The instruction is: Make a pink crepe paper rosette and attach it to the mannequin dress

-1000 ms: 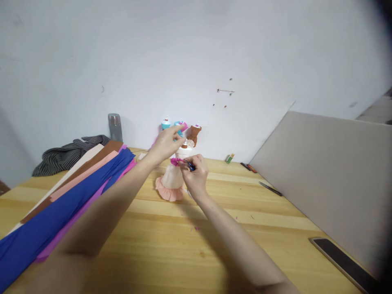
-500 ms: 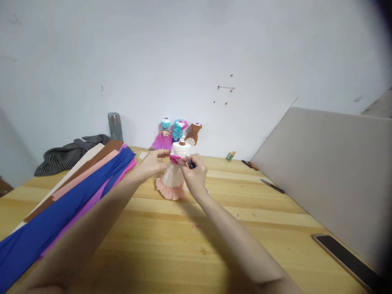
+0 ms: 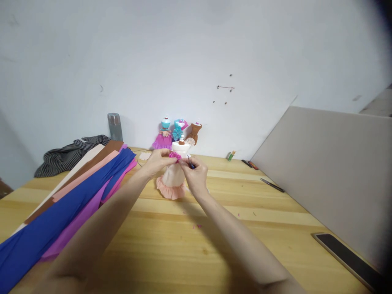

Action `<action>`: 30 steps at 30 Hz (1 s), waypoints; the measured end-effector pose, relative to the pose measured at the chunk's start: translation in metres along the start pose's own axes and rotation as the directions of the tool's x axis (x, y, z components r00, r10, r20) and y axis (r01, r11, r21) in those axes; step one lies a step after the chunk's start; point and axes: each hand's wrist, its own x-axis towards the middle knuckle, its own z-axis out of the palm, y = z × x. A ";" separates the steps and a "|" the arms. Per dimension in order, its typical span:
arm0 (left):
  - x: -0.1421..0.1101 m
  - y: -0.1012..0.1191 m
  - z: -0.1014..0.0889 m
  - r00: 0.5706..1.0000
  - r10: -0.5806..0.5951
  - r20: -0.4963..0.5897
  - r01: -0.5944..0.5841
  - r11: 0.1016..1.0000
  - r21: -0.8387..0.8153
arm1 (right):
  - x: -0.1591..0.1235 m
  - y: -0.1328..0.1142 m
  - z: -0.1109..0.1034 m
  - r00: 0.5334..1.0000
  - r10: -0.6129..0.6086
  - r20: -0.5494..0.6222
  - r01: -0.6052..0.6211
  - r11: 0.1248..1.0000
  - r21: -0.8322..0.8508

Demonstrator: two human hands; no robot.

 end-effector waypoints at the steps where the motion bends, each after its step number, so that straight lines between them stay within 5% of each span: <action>1: 0.000 0.000 0.001 1.000 0.004 -0.013 -0.004 1.000 -0.002 | 0.000 -0.001 -0.002 1.000 -0.009 -0.001 0.009 1.000 0.002; 8: 0.003 -0.010 0.005 0.999 0.017 -0.036 -0.020 0.997 -0.080 | 0.031 -0.012 -0.026 0.987 -0.148 -0.064 0.148 0.989 -0.007; 12: 0.005 -0.014 0.006 0.999 0.007 -0.034 -0.012 0.991 -0.135 | 0.075 -0.017 -0.027 0.962 -0.246 0.117 0.242 0.969 0.048; 16: 0.006 -0.016 0.009 0.997 -0.015 -0.070 0.001 0.981 -0.194 | 0.102 -0.023 -0.016 0.933 -0.203 0.298 0.193 0.979 0.062; 21: 0.006 -0.015 0.014 0.994 -0.020 -0.106 -0.009 0.964 -0.267 | 0.100 -0.026 -0.008 0.917 -0.134 0.376 0.150 0.989 -0.013; 30: 0.007 -0.018 0.020 0.988 0.054 -0.142 -0.087 0.968 -0.237 | 0.095 -0.027 -0.010 0.901 -0.268 0.341 0.323 0.939 -0.117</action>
